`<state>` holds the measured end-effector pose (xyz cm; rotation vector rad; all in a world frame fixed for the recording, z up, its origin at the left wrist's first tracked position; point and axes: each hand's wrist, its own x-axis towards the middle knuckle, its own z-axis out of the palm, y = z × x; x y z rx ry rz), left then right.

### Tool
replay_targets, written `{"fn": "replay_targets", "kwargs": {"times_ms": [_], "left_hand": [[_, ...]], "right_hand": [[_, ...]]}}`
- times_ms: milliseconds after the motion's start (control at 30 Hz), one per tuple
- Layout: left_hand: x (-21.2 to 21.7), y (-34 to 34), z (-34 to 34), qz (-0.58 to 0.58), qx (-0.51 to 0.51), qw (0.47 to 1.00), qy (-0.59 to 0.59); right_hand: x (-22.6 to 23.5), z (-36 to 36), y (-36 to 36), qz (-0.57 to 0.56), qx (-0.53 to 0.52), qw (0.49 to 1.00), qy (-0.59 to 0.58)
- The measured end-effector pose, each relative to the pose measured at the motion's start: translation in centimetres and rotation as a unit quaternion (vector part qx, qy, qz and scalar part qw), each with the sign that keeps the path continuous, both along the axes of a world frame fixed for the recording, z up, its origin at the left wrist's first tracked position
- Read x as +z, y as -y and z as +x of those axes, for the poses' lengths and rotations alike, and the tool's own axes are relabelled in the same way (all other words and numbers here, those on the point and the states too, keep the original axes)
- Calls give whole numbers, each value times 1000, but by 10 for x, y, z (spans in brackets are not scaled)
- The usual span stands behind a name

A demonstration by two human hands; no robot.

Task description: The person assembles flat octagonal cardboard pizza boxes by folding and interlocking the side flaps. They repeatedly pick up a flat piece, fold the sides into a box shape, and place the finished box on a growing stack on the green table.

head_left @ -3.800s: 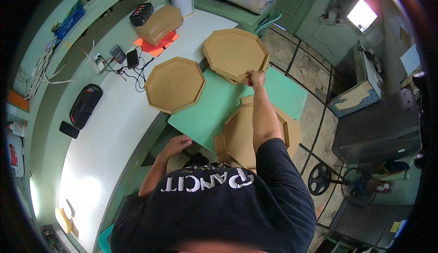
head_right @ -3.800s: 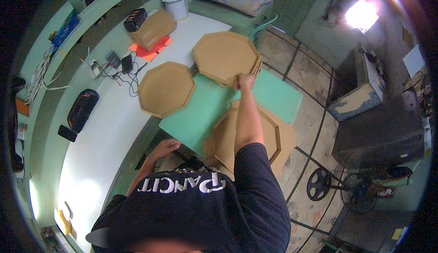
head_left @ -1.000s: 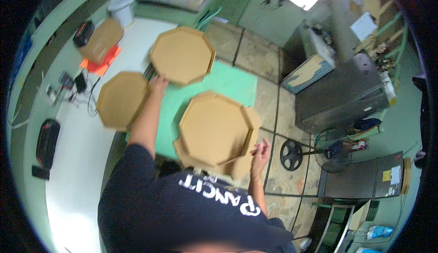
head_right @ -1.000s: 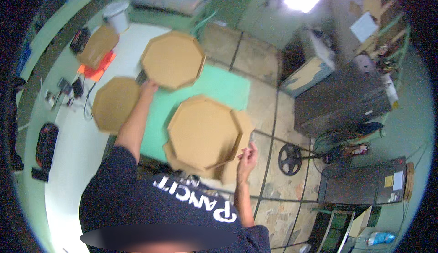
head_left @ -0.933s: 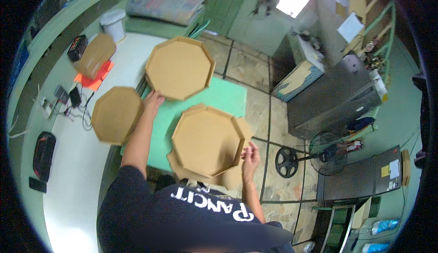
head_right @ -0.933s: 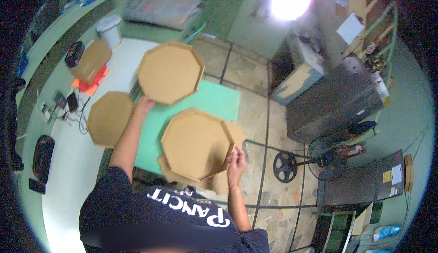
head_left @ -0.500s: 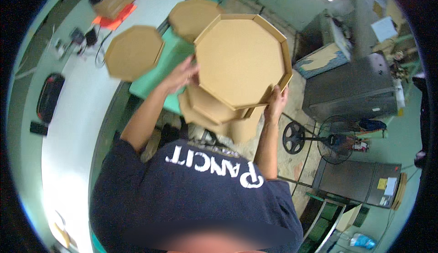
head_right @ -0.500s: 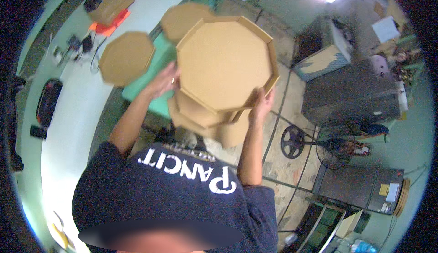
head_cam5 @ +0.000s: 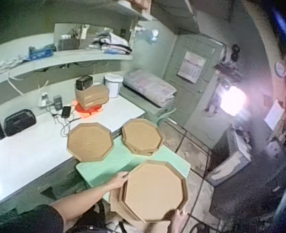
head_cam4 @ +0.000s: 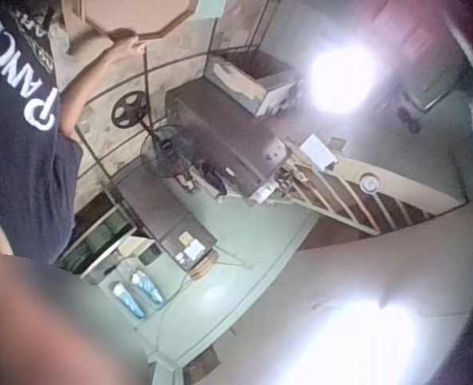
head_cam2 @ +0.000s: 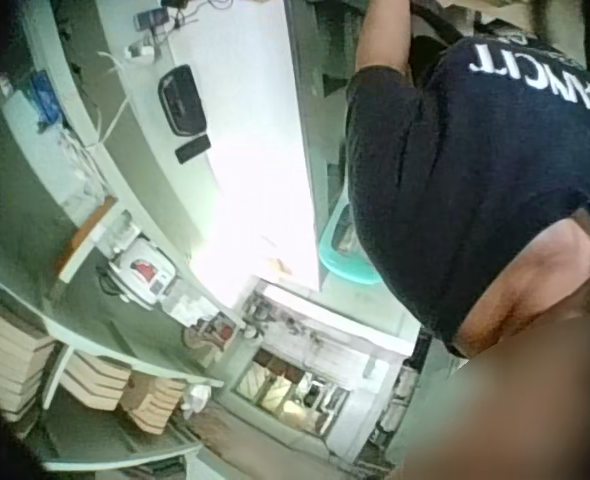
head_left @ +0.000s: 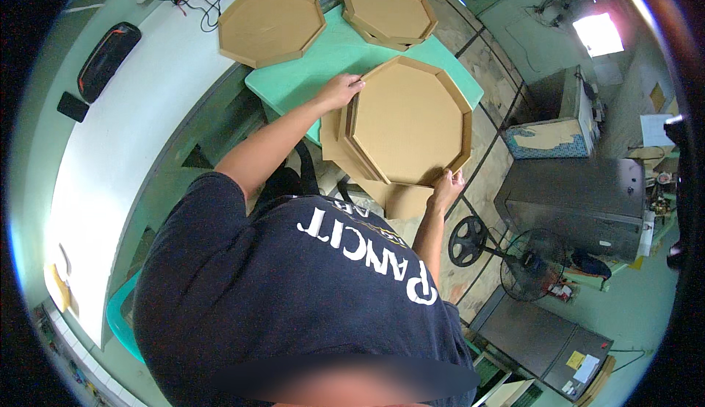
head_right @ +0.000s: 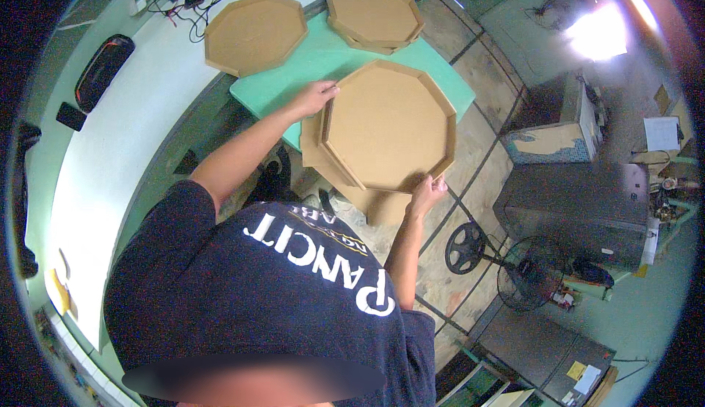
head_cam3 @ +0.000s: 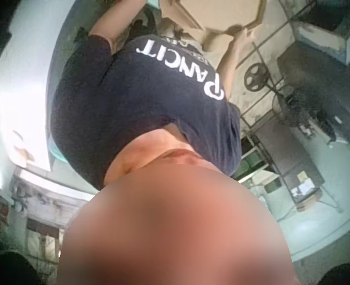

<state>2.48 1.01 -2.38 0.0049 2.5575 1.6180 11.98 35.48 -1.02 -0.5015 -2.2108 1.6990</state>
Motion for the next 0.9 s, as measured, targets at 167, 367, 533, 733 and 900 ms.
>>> {"fn": "replay_targets", "kwargs": {"times_ms": [167, 367, 533, 733, 900], "left_hand": [[-3, 0, -3, -7, 15, 999, -29], [6, 3, 0, -58, 7, 998, 3], [0, 2, -2, -54, 10, 998, -5], [-15, 6, -2, -58, 20, 997, -37], [-12, 12, -4, -55, 16, 998, -9]], "right_hand": [[-19, 0, 0, 38, -7, 999, -11], [-24, -5, -3, 38, -23, 999, -30], [-21, -9, -8, 65, -8, 997, 37], [-20, -3, -6, 75, 5, 996, 51], [-22, -3, -4, 49, 2, 996, 71]]}}
